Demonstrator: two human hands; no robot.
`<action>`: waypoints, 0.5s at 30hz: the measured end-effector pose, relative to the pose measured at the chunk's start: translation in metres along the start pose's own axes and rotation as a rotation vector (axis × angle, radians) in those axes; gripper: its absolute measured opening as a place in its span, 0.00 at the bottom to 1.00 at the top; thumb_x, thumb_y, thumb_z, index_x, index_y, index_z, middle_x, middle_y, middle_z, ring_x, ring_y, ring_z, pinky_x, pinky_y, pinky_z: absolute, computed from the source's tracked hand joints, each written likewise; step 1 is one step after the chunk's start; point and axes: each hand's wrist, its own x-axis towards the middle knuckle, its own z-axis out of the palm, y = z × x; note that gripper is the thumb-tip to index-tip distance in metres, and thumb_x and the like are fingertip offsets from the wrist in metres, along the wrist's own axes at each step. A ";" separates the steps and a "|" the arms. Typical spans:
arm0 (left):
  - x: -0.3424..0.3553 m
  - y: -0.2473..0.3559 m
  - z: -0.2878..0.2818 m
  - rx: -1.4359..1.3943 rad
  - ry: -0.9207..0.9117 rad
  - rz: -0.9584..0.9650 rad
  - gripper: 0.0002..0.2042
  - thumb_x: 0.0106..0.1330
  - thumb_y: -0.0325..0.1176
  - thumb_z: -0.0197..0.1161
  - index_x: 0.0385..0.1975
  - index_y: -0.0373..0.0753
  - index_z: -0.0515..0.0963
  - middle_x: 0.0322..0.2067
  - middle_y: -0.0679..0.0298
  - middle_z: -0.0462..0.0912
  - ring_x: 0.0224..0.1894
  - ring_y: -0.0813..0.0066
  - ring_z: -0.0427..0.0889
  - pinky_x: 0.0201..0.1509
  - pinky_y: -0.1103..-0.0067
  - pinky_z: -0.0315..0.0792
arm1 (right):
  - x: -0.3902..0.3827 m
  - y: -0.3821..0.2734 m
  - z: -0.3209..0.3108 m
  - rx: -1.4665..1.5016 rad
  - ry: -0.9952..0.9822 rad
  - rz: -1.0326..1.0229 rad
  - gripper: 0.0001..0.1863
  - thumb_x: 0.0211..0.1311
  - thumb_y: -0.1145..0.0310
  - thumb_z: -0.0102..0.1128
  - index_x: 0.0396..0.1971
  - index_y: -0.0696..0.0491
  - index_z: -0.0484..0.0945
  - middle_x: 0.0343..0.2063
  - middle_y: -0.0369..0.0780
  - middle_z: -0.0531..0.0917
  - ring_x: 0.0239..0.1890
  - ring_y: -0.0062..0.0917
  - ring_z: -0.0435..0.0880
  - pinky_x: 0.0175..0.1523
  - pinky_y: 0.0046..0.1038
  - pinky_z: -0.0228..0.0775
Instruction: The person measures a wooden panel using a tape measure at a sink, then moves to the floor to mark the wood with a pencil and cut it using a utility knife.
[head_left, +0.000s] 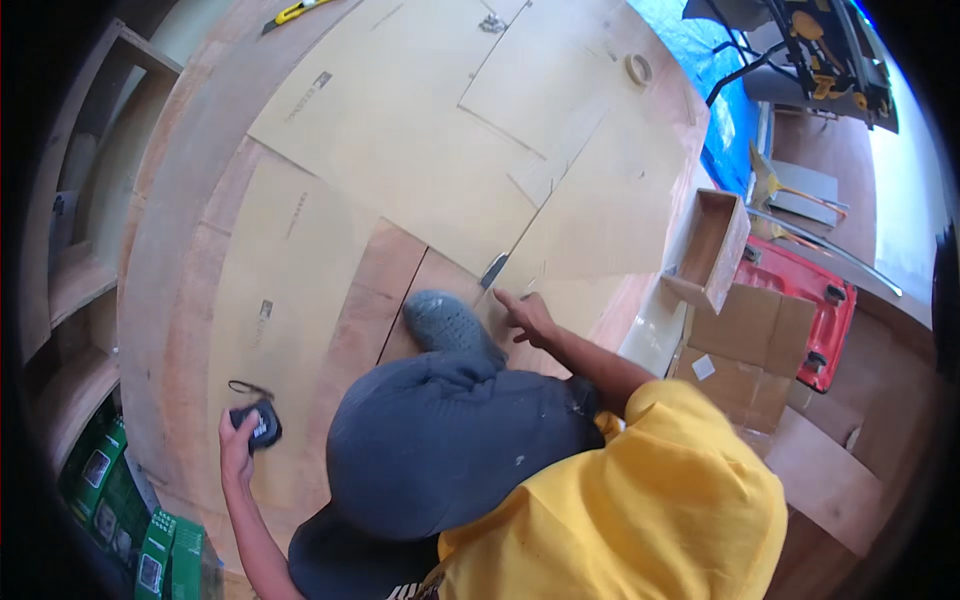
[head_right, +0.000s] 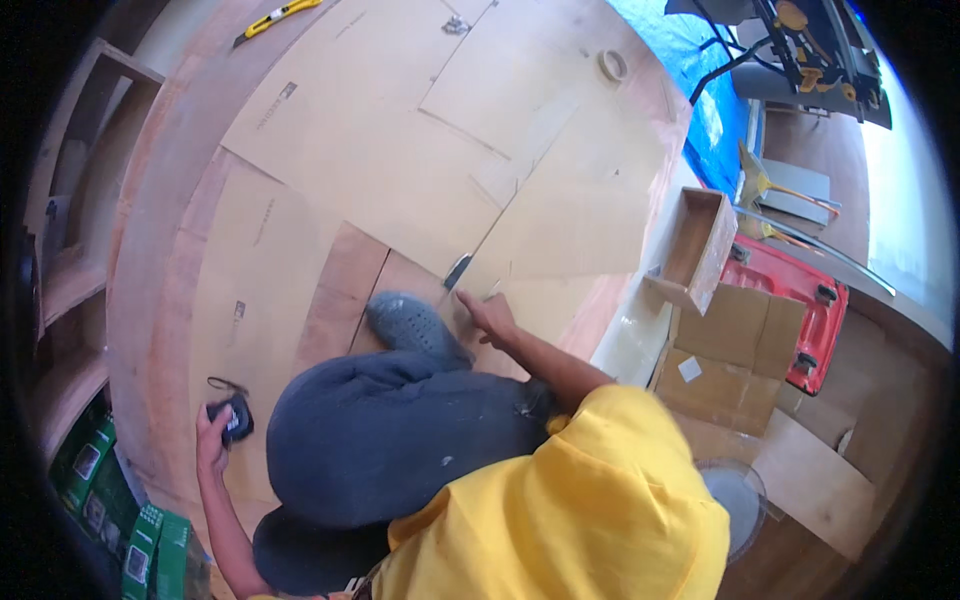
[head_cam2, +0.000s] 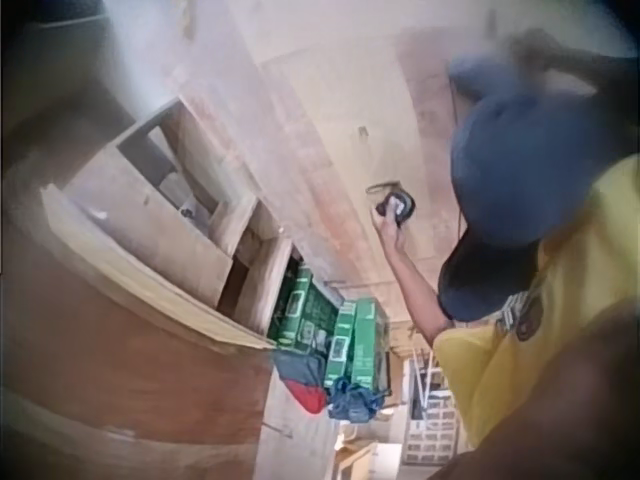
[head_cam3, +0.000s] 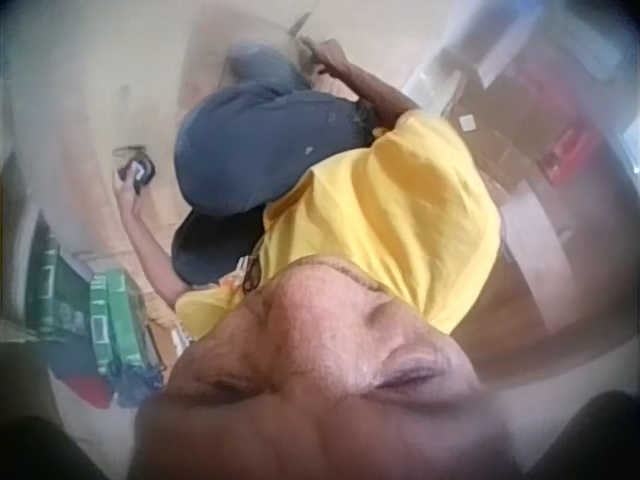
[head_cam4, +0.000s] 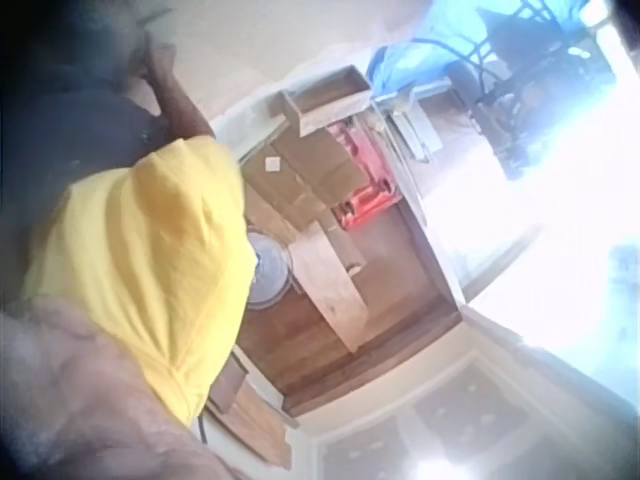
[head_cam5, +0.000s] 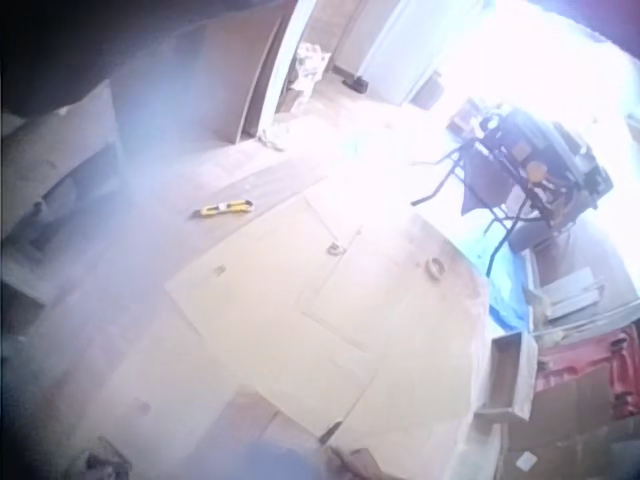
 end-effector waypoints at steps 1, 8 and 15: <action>0.015 0.013 0.003 -0.007 -0.021 0.000 0.15 0.67 0.32 0.70 0.49 0.38 0.74 0.42 0.66 0.80 0.42 0.78 0.81 0.50 0.78 0.78 | -0.004 -0.005 0.011 -0.001 0.048 0.004 0.40 0.54 0.43 0.75 0.45 0.71 0.78 0.42 0.55 0.85 0.39 0.43 0.88 0.38 0.44 0.86; 0.113 0.057 0.043 -0.172 -0.087 -0.009 0.14 0.68 0.34 0.70 0.49 0.40 0.75 0.41 0.65 0.82 0.41 0.76 0.84 0.46 0.77 0.81 | 0.017 0.025 0.031 0.023 0.209 -0.159 0.45 0.51 0.51 0.79 0.55 0.69 0.63 0.49 0.58 0.80 0.38 0.41 0.88 0.37 0.38 0.84; 0.102 0.032 0.073 -0.226 0.101 -0.032 0.13 0.70 0.33 0.70 0.48 0.39 0.75 0.42 0.63 0.82 0.41 0.74 0.83 0.45 0.73 0.81 | -0.013 0.030 -0.009 0.051 0.377 -0.560 0.16 0.64 0.64 0.64 0.45 0.60 0.79 0.33 0.49 0.87 0.38 0.37 0.88 0.45 0.38 0.76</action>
